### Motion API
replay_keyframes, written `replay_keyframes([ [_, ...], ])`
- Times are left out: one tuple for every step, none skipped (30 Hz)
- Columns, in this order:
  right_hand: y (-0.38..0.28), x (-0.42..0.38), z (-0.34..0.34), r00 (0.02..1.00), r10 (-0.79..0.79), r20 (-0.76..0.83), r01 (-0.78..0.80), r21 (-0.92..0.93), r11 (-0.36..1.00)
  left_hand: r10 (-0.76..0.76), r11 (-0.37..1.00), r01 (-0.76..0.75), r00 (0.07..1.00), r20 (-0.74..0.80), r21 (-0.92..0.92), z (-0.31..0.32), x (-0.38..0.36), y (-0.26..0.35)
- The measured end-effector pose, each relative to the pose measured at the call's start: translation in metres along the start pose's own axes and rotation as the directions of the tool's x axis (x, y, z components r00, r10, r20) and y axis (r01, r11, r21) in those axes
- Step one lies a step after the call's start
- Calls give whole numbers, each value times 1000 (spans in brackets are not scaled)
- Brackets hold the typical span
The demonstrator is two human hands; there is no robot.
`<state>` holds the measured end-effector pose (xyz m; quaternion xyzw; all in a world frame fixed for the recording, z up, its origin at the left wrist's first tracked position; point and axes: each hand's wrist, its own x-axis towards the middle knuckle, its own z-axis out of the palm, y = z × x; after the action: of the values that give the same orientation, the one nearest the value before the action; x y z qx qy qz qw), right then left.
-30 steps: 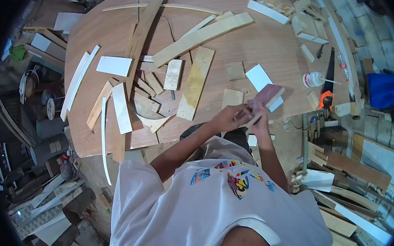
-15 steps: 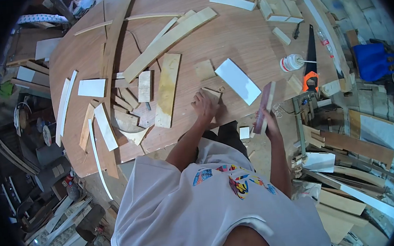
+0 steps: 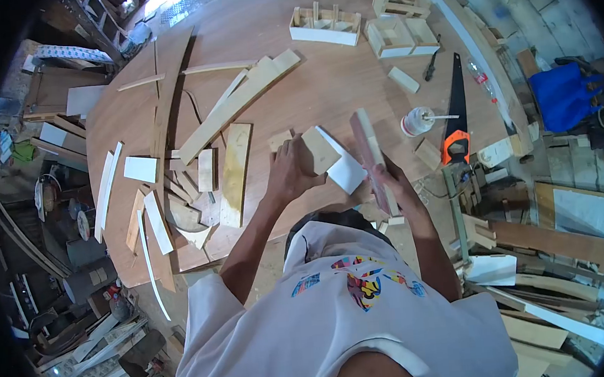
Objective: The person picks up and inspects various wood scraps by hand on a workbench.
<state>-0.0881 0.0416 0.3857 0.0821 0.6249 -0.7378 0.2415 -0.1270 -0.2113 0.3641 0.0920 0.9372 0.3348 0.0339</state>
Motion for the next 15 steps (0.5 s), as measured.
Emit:
replay_keyframes([
  [-13,1,2,1000,-10,7,10,-1,1000,67,991,-66,998,-5,113,-10,5,14],
  [-24,4,4,990,-134,31,138,-178,974,69,991,-67,998,-14,120,-16,9,24],
  [-31,6,6,965,-250,73,260,-344,902,109,990,-109,994,7,87,-21,12,34],
  [-35,11,8,947,-305,103,317,-451,834,150,987,-151,988,29,52,-26,15,43],
  [-41,16,12,945,-309,104,322,-447,834,151,987,-152,988,28,59,-30,15,55],
  [-48,21,16,919,-387,73,366,-519,773,171,981,-173,985,25,89,-33,11,70],
  [-56,24,19,885,-463,51,401,-590,701,190,974,-191,982,18,119,-35,7,83],
  [-66,27,19,912,-409,33,360,-544,758,174,977,-172,985,-4,124,-38,7,90],
  [-74,30,21,907,-418,43,372,-544,752,175,976,-171,984,-17,131,-40,11,89],
  [-80,32,25,904,-425,54,373,-588,718,169,977,-156,982,-81,149,-42,16,84],
  [-82,33,29,900,-431,64,372,-629,683,163,976,-138,976,-142,167,-47,20,79],
  [-78,33,31,884,-456,105,393,-695,602,134,983,-109,976,-173,146,-61,25,80],
  [-75,28,34,878,-466,107,402,-692,600,160,973,-120,966,-202,195,-72,27,80],
  [-73,22,38,858,-498,127,437,-690,577,193,965,-150,962,-194,216,-74,26,77],
  [-73,18,41,836,-529,142,467,-690,553,228,955,-183,956,-182,234,-76,23,75],
])
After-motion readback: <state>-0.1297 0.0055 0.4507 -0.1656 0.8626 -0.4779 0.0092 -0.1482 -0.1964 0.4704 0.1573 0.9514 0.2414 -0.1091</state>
